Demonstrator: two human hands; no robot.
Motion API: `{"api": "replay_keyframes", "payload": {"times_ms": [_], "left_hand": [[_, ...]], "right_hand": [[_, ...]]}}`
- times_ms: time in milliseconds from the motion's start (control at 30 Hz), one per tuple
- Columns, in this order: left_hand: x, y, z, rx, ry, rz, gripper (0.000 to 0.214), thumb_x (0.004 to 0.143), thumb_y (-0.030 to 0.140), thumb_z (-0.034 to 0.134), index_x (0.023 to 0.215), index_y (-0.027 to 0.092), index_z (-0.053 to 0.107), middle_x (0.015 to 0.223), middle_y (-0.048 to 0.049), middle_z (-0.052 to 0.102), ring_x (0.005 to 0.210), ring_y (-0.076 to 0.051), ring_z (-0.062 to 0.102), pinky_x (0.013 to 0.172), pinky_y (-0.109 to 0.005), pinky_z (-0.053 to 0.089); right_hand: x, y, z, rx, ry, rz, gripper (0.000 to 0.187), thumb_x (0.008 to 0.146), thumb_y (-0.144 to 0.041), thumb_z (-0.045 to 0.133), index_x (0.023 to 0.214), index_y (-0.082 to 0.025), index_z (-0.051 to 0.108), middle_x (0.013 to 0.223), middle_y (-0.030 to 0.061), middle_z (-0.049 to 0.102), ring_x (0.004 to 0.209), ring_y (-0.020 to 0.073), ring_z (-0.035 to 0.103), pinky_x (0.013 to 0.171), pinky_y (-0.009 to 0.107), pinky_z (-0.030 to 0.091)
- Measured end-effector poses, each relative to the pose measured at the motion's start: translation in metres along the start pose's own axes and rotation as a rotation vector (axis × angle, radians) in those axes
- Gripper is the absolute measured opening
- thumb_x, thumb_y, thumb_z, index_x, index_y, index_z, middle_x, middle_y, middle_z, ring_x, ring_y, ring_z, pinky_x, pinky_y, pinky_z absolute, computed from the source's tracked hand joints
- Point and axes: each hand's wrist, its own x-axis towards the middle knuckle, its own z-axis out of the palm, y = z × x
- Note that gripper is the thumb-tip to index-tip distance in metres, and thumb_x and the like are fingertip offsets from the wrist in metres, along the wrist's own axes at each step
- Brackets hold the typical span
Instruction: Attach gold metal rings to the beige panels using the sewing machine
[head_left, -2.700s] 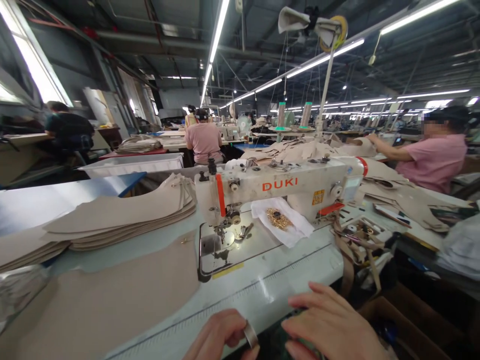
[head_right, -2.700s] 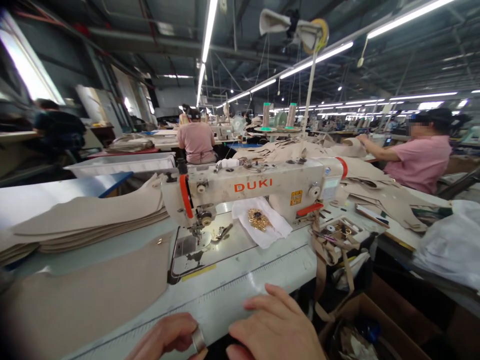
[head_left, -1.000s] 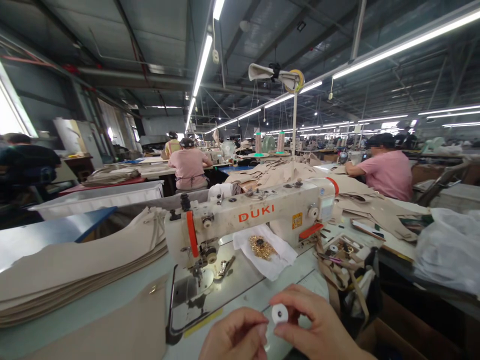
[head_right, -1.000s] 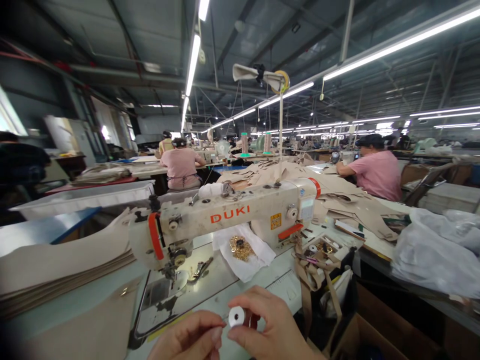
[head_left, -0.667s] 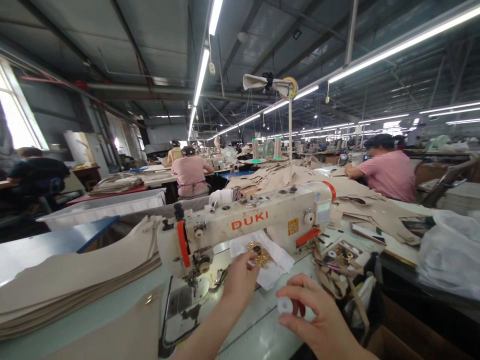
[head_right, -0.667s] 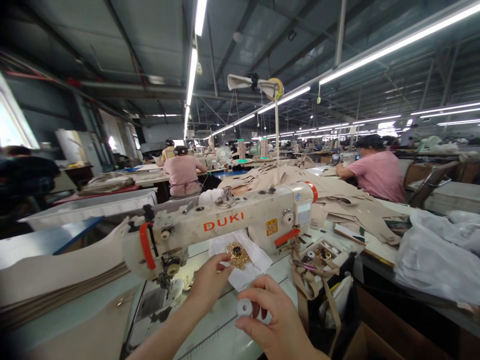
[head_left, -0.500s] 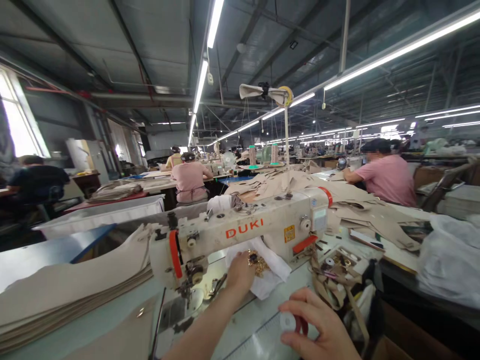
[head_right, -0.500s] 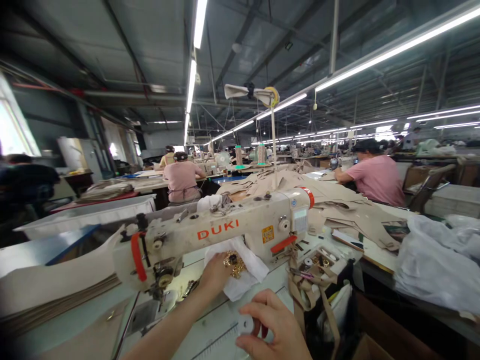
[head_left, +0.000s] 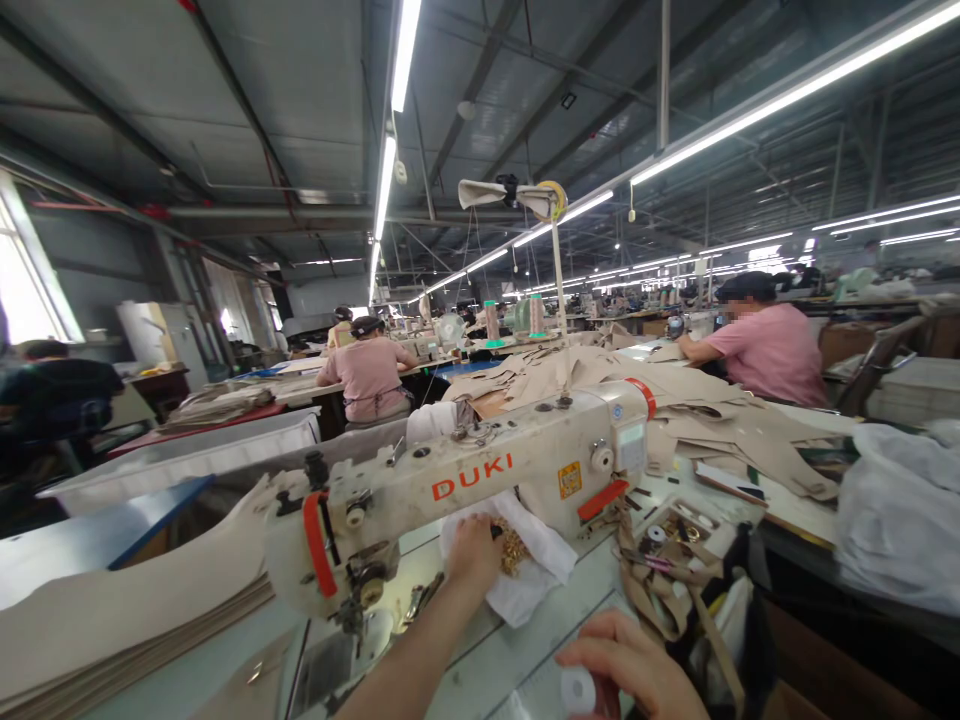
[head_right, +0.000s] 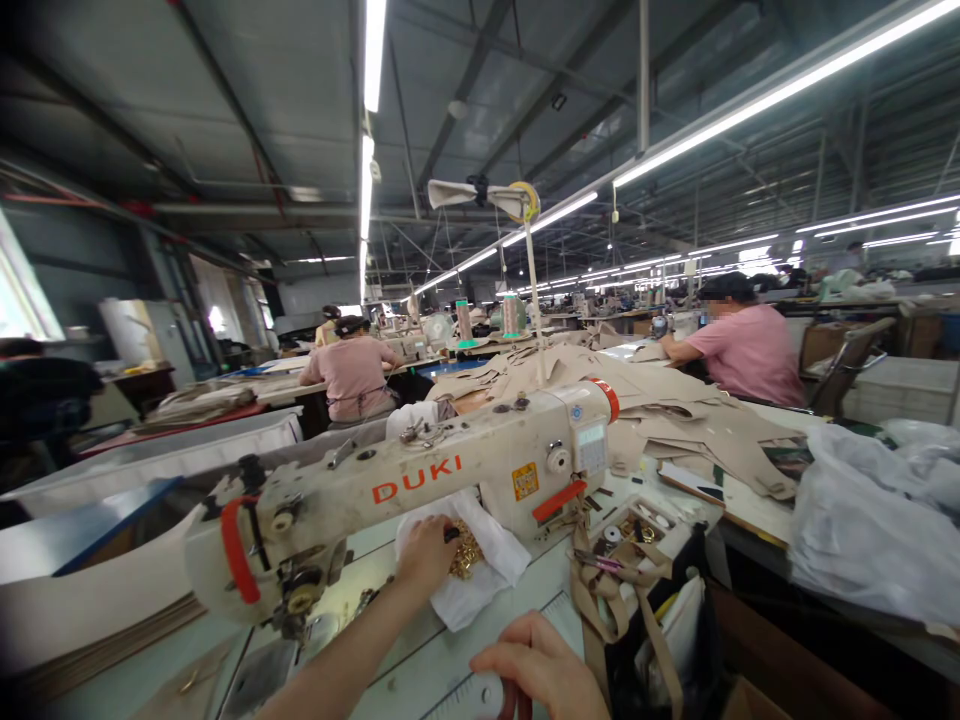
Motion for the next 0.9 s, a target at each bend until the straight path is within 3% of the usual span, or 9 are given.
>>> {"api": "replay_keyframes", "payload": {"times_ms": [267,367,467,600,733,900], "left_hand": [[-0.009,0.003,-0.012,-0.121,0.087,0.098,0.022,0.082,0.008,0.048,0.101,0.007,0.06,0.107,-0.0172,0.064,0.104,-0.027,0.058,0.092,-0.038,0.042],[-0.023,0.004,-0.016,-0.222,0.118,0.146,0.03,0.081,0.007,0.047,0.109,0.009,0.056,0.113,-0.0162,0.062,0.107,-0.025,0.058,0.093,-0.036,0.043],[-0.051,0.005,-0.022,-0.316,0.135,0.204,0.034,0.078,0.008,0.048,0.111,0.015,0.053,0.113,-0.0109,0.063,0.104,-0.021,0.06,0.089,-0.034,0.048],[-0.109,0.006,-0.035,-0.562,0.164,0.258,0.034,0.074,0.015,0.049,0.108,0.02,0.054,0.106,-0.0068,0.066,0.085,-0.02,0.066,0.078,-0.035,0.055],[-0.16,0.006,-0.048,-0.752,0.324,0.218,0.039,0.071,0.015,0.049,0.109,0.025,0.055,0.103,-0.0022,0.068,0.084,-0.019,0.068,0.077,-0.032,0.056],[-0.187,-0.001,-0.056,-0.834,0.434,0.184,0.035,0.072,0.017,0.052,0.106,0.027,0.056,0.094,0.0022,0.07,0.076,-0.016,0.069,0.073,-0.027,0.058]], "right_hand": [[0.006,-0.011,0.006,0.091,0.133,-0.024,0.029,0.074,-0.031,0.071,0.103,-0.028,0.068,0.087,0.0036,0.057,0.062,0.0097,0.054,0.059,0.019,0.048],[0.013,-0.016,0.008,0.119,0.178,-0.054,0.028,0.073,-0.029,0.071,0.101,-0.027,0.068,0.084,0.0024,0.055,0.06,0.0087,0.053,0.057,0.018,0.046],[0.024,-0.025,0.011,0.138,0.233,-0.068,0.027,0.073,-0.028,0.072,0.099,-0.025,0.069,0.083,0.0017,0.055,0.061,0.0082,0.052,0.057,0.018,0.045],[0.04,-0.042,0.019,0.154,0.25,-0.055,0.024,0.073,-0.031,0.073,0.097,-0.027,0.07,0.085,0.0014,0.057,0.068,0.0096,0.054,0.062,0.019,0.045],[0.048,-0.056,0.031,0.222,0.201,-0.085,0.024,0.073,-0.034,0.073,0.097,-0.029,0.071,0.092,0.0022,0.056,0.087,0.0145,0.056,0.079,0.025,0.045],[0.043,-0.056,0.047,0.341,0.114,-0.098,0.026,0.076,-0.034,0.071,0.102,-0.032,0.069,0.092,0.002,0.053,0.087,0.0143,0.053,0.081,0.027,0.045]]}}
